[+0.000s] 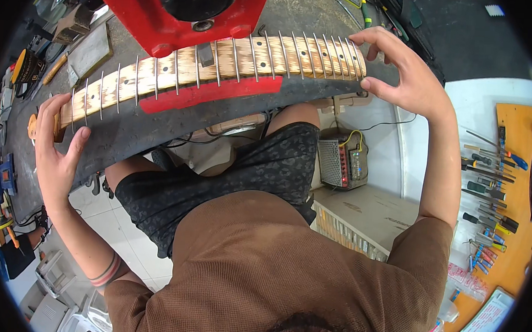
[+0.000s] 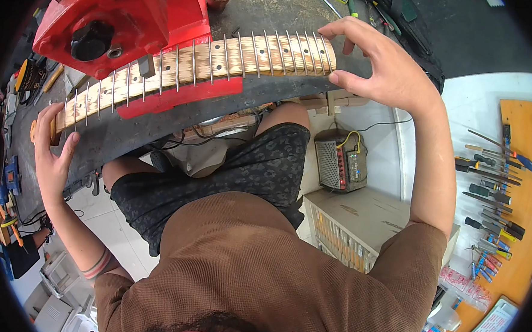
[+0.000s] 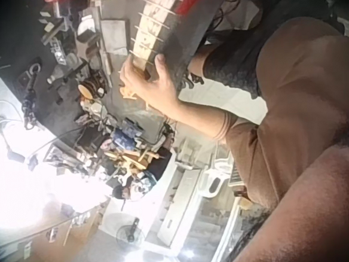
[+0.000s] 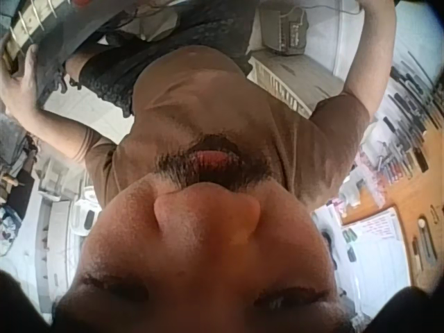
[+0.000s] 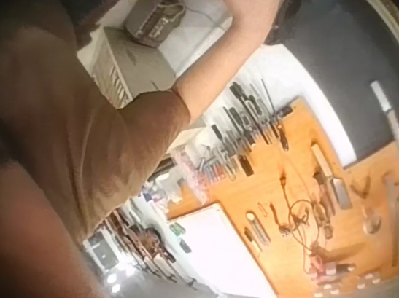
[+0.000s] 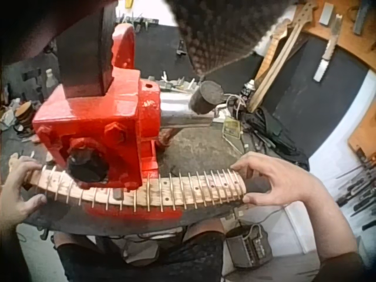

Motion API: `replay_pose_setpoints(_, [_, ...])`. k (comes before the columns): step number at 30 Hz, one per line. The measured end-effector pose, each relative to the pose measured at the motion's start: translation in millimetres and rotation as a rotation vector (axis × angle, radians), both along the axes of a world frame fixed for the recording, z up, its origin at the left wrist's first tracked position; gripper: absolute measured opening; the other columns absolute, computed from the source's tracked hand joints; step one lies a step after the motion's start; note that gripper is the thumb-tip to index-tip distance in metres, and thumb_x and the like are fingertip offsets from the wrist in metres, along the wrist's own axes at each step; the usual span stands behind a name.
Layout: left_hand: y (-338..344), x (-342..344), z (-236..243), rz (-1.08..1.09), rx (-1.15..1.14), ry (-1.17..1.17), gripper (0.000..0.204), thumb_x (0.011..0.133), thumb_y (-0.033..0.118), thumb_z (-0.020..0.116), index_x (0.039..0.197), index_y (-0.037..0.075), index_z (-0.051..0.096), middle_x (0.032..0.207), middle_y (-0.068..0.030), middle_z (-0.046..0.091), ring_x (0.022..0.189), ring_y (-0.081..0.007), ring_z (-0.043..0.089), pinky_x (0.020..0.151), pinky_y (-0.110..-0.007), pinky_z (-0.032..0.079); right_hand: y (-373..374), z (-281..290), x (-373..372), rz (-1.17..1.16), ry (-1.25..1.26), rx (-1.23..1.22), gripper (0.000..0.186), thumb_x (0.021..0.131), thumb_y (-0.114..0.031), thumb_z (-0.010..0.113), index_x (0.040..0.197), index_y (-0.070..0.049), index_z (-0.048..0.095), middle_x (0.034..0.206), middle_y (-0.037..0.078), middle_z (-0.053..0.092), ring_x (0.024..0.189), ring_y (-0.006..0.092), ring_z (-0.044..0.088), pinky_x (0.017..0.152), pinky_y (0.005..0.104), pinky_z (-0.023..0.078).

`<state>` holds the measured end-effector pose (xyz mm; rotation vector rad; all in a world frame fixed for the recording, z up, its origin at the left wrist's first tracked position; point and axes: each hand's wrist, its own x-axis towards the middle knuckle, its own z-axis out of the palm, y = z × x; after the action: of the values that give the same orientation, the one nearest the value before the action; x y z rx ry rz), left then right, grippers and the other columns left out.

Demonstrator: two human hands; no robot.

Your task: Using a fret press and tools to install or level frets on a guitar neck.

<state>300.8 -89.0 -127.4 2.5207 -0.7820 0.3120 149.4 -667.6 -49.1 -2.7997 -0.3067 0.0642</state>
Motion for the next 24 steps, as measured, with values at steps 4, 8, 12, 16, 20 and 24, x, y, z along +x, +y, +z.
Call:
replay_pose_setpoints(4, [1,1,-2,0.001,0.027,-0.029,0.054,0.096,0.024,0.086,0.144,0.004,0.068,0.146,-0.0137,0.067,0.138,-0.0328,0.064,0.118,-0.044,0.05,3,5,1,-0.003,0.022,-0.017,0.063,0.09,-0.028,0.084,0.149,-0.01,0.066,0.137,0.007,0.07,0.105,0.0252,0.066,0.101,0.0426,0.058])
replay_pose_setpoints(8, [0,2,-1,0.001,0.038,-0.029,0.047,0.1,0.013,0.081,0.143,0.003,0.067,0.146,-0.0136,0.065,0.137,-0.0311,0.064,0.117,-0.042,0.05,-4,-3,-3,0.013,0.008,-0.006,0.062,0.093,-0.028,0.083,0.15,-0.009,0.067,0.144,0.008,0.071,0.108,0.0276,0.07,0.101,0.0423,0.058])
replay_pose_setpoints(12, [0,1,-2,0.01,-0.016,0.026,0.045,0.102,0.009,0.08,0.145,0.003,0.068,0.146,-0.0132,0.065,0.137,-0.0293,0.064,0.117,-0.039,0.051,3,-3,-10,0.062,-0.111,-0.145,0.059,0.096,-0.027,0.079,0.151,-0.007,0.068,0.149,0.009,0.07,0.116,0.0269,0.071,0.106,0.0427,0.054])
replay_pose_setpoints(16, [1,2,-5,0.0,-0.044,0.039,0.046,0.102,0.009,0.08,0.146,0.003,0.068,0.146,-0.0124,0.065,0.136,-0.0284,0.064,0.117,-0.038,0.051,15,-5,-19,0.036,-0.141,-0.167,0.047,0.101,-0.023,0.077,0.145,-0.007,0.07,0.15,0.01,0.071,0.11,0.0266,0.077,0.109,0.0423,0.051])
replay_pose_setpoints(20, [1,2,-6,0.003,-0.047,0.024,0.045,0.103,0.009,0.079,0.147,0.003,0.068,0.144,-0.0116,0.066,0.135,-0.0279,0.063,0.117,-0.038,0.049,18,-21,-27,-0.022,-0.2,-0.102,0.04,0.1,-0.017,0.074,0.137,-0.001,0.071,0.154,0.011,0.071,0.114,0.0284,0.073,0.112,0.0421,0.051])
replay_pose_setpoints(24, [2,5,-9,0.008,-0.033,0.0,0.045,0.104,0.009,0.078,0.147,0.002,0.069,0.141,-0.0121,0.067,0.132,-0.0289,0.063,0.117,-0.04,0.048,16,-36,-27,-0.157,-0.182,0.228,0.023,0.111,-0.022,0.069,0.123,-0.002,0.073,0.142,0.012,0.077,0.106,0.0272,0.078,0.099,0.0417,0.059])
